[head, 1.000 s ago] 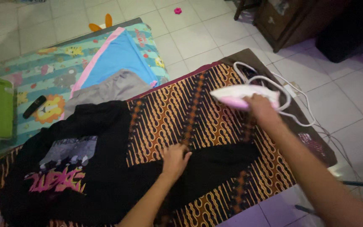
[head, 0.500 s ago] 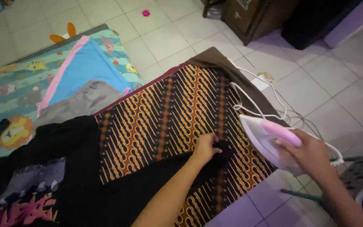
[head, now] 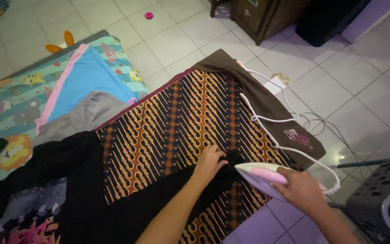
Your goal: The person irons a black t-shirt on a patterned ironing board. They repeatedly smooth the fabric, use a pink iron to press the sleeves and body, and flip the shirt to iron both sides.
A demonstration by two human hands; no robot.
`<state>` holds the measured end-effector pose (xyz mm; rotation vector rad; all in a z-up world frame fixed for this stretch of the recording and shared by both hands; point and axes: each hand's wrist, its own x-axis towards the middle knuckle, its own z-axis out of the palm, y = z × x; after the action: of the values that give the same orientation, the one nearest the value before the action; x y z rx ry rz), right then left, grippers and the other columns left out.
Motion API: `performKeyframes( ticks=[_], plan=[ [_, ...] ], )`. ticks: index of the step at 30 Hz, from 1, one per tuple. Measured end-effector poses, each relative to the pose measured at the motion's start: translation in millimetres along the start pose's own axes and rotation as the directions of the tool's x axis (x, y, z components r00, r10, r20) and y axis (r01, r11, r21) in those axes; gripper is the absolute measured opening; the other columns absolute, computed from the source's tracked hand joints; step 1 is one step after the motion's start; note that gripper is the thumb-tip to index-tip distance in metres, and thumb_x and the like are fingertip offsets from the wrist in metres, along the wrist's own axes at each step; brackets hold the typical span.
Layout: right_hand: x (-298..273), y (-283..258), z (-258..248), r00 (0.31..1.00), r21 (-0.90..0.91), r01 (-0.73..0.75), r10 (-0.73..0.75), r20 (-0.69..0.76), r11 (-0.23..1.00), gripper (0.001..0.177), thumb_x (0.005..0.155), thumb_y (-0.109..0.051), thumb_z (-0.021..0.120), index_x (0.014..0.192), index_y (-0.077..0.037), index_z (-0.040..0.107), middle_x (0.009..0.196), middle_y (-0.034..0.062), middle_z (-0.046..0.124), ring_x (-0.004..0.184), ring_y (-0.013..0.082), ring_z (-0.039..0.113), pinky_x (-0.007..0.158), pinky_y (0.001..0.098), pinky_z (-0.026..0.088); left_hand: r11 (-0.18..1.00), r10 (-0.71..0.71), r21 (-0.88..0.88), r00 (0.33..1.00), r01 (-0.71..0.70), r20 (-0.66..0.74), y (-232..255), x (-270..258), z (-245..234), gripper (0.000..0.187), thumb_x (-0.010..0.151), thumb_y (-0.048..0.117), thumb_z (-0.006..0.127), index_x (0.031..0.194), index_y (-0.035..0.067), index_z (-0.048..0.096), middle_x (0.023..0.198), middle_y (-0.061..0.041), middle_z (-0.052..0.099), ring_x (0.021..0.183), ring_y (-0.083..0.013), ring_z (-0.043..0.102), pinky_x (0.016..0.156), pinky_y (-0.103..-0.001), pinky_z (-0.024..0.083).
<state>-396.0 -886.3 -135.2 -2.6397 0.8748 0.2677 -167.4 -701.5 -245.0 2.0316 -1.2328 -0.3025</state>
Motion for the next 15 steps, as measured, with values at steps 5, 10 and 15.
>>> performKeyframes(
  ticks=[5,10,15],
  plan=[
    [-2,-4,-7,0.998,-0.016,-0.048,0.048,0.040,0.999,0.042,0.076,-0.050,0.076,0.110,-0.025,0.072,0.079,0.0119,0.077,0.080,0.0344,0.075,0.075,0.0481,0.058,0.950,0.121,0.275,0.985,-0.151,0.121,5,4,9,0.023,0.082,0.020,0.080,0.099,0.006,0.072,0.105,-0.010,0.062,0.106,-0.0306,0.057,0.090,-0.040,0.049],
    [4,-14,-6,0.994,0.001,-0.024,0.024,0.103,1.000,0.047,0.079,-0.054,0.070,0.117,-0.026,0.069,0.086,0.0084,0.077,0.075,0.0309,0.077,0.072,0.0456,0.059,0.869,0.327,0.398,0.945,-0.295,-0.013,11,-3,5,0.029,0.074,0.018,0.076,0.101,0.008,0.073,0.111,-0.011,0.063,0.104,-0.0298,0.057,0.085,-0.041,0.048],
    [3,-12,6,0.997,-0.007,0.070,-0.070,-0.039,0.998,0.043,0.081,-0.055,0.067,0.106,-0.020,0.068,0.083,0.0127,0.076,0.077,0.0353,0.073,0.068,0.0492,0.056,0.935,0.086,0.341,0.994,-0.102,0.060,-2,-3,25,0.024,0.082,0.023,0.079,0.094,0.006,0.069,0.101,-0.011,0.061,0.104,-0.0303,0.057,0.089,-0.046,0.047]
  ],
)
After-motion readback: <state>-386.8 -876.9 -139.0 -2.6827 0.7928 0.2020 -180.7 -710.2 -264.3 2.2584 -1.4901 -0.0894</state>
